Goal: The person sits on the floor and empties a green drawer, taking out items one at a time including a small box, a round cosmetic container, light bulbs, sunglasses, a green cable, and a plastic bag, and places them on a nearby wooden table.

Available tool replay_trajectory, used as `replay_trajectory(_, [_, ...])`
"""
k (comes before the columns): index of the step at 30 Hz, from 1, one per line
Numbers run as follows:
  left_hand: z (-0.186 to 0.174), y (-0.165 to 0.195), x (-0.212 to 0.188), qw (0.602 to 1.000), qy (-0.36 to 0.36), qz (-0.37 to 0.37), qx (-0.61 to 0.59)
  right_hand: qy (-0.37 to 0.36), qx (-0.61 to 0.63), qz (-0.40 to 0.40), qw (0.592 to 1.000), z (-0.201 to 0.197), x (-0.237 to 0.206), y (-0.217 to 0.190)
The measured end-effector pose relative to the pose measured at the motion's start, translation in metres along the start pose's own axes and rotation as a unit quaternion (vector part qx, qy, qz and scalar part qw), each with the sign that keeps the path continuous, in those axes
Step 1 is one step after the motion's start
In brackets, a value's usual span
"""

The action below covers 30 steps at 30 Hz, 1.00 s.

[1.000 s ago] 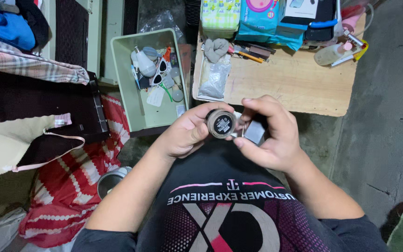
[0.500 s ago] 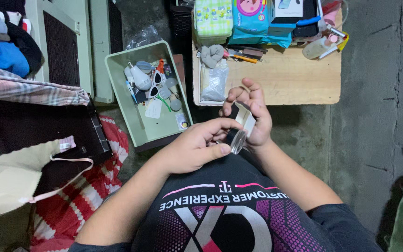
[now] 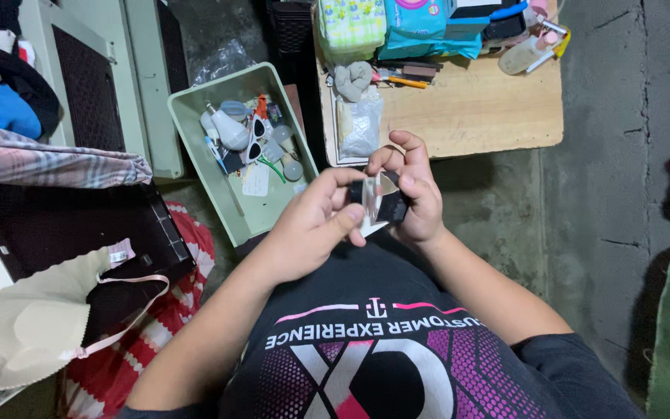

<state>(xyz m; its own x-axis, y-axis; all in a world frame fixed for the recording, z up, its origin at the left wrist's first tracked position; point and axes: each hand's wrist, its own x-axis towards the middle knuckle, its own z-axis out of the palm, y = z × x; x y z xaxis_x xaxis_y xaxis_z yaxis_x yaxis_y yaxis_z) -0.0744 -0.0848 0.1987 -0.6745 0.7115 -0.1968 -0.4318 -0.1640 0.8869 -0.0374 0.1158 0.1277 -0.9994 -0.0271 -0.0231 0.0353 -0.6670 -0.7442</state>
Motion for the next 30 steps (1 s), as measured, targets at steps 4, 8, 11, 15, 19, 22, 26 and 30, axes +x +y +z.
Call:
replay_trajectory(4, [0.003, 0.005, 0.009, 0.996, 0.068, 0.024, 0.049, -0.028, -0.026, 0.0, 0.999, 0.0, 0.012, -0.009])
replay_trajectory(8, [0.007, 0.014, 0.023, 0.964, 0.123, 0.015, 0.237, -0.057, -0.024, 0.01, 0.998, -0.006, 0.029, -0.017])
replay_trajectory(11, [0.014, 0.018, 0.037, 0.937, 0.144, 0.039, 0.315, -0.061, -0.022, 0.024, 0.998, -0.016, 0.038, -0.025])
replay_trajectory(15, [0.018, 0.021, 0.056, 0.947, 0.137, 0.096, 0.275, -0.081, -0.025, 0.031, 0.996, -0.035, 0.055, -0.038])
replay_trajectory(19, [0.023, 0.019, 0.072, 0.982, 0.127, 0.065, 0.124, -0.092, 0.021, 0.042, 0.995, -0.051, 0.07, -0.045])
replay_trajectory(22, [0.026, 0.018, 0.079, 0.928, 0.166, 0.12, 0.31, -0.099, 0.017, 0.046, 0.994, -0.057, 0.075, -0.046])
replay_trajectory(26, [0.03, 0.02, 0.087, 0.901, 0.166, 0.156, 0.37, -0.108, 0.011, 0.044, 0.993, -0.057, 0.077, -0.048])
replay_trajectory(30, [0.033, 0.024, 0.088, 0.9, 0.158, 0.148, 0.378, -0.122, 0.007, 0.047, 0.991, -0.055, 0.076, -0.053])
